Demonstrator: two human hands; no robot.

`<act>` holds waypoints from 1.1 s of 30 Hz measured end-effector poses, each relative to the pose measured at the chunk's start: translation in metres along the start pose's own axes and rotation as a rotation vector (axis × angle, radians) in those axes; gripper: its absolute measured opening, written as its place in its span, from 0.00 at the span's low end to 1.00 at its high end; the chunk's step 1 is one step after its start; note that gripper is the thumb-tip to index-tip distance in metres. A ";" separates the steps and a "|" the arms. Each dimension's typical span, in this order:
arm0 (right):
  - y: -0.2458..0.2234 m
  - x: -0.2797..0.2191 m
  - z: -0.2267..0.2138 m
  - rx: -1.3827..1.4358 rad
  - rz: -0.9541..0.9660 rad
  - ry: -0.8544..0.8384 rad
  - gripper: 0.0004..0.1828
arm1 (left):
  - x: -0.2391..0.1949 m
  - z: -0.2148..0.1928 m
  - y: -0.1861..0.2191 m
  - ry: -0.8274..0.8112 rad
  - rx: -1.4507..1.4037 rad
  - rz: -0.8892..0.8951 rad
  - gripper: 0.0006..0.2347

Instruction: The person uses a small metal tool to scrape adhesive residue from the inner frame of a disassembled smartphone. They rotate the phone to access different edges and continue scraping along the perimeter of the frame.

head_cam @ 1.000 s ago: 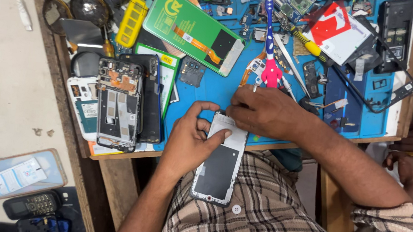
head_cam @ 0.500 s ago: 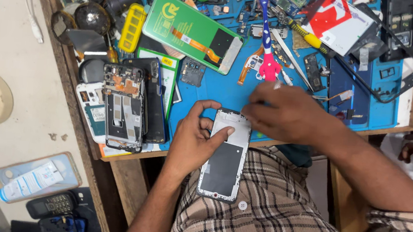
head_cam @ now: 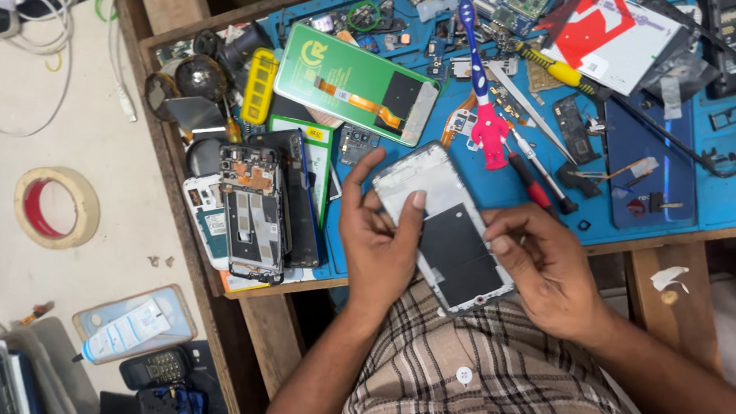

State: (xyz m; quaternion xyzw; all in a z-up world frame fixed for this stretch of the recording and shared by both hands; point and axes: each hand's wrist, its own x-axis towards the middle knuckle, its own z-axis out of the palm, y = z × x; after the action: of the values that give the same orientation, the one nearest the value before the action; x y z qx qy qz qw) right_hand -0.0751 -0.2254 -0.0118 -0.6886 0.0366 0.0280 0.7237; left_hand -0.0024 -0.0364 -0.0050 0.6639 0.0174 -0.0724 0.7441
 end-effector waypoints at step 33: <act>-0.069 0.079 0.015 -0.791 -0.679 0.370 0.12 | 0.032 0.050 -0.017 -0.239 -1.138 -0.188 0.38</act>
State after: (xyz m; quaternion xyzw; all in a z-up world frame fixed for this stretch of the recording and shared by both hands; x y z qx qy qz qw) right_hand 0.0102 -0.2144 0.0501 -0.8744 -0.0743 -0.3168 0.3598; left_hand 0.0231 -0.0901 -0.0201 0.1429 0.0283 -0.1919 0.9705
